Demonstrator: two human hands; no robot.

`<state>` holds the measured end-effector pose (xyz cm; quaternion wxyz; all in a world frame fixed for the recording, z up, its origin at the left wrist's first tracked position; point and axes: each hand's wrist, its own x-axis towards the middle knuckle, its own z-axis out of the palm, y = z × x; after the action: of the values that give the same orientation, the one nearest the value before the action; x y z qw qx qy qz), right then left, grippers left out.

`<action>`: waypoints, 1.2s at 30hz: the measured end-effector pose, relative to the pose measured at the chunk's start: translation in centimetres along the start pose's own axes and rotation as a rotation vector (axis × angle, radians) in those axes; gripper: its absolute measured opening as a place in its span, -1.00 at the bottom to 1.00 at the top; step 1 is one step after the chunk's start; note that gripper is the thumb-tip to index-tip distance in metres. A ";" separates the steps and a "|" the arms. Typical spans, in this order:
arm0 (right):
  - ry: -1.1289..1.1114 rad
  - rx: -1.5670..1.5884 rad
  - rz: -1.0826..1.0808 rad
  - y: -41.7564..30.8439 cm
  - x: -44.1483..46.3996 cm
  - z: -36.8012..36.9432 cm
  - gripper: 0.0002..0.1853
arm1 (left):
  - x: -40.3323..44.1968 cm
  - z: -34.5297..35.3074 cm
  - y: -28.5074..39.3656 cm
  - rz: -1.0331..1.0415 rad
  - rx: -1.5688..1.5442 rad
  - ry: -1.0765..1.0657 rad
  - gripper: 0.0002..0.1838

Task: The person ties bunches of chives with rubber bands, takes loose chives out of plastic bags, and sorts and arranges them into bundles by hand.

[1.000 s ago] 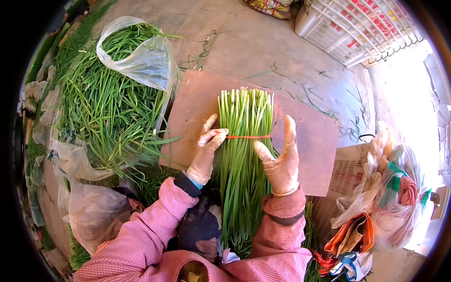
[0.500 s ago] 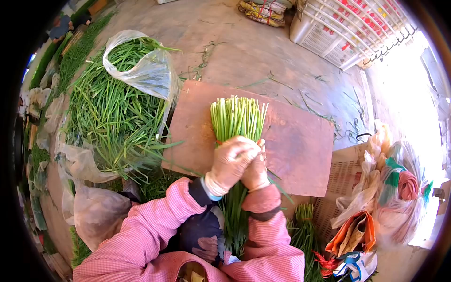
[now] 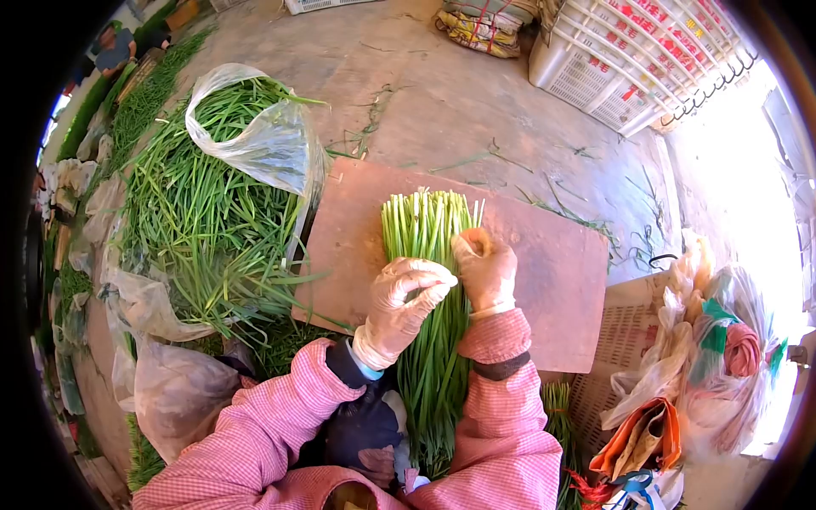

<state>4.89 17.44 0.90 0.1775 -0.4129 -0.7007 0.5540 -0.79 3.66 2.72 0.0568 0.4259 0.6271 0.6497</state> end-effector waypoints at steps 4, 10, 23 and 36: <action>0.006 -0.191 -0.168 0.3 1.6 0.8 -0.82 | 0.5 -0.3 -0.3 -0.089 -0.015 0.053 -0.91; -0.251 -0.148 -0.143 -4.2 -5.1 -1.2 -0.72 | 1.8 -0.5 -0.6 -0.069 0.009 0.058 -0.89; -0.129 0.168 -0.242 3.8 -3.7 -3.1 -0.69 | 0.7 -2.2 -7.9 -0.536 -0.403 0.196 0.02; -0.249 0.125 -0.114 1.2 -4.3 -1.5 -0.69 | -3.2 1.8 -2.0 -0.749 -1.082 0.349 -0.39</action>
<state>9.01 15.09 1.20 0.1458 -0.2887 -0.7039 0.6324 1.41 3.46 -0.86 0.3810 -0.0196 0.3189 0.8676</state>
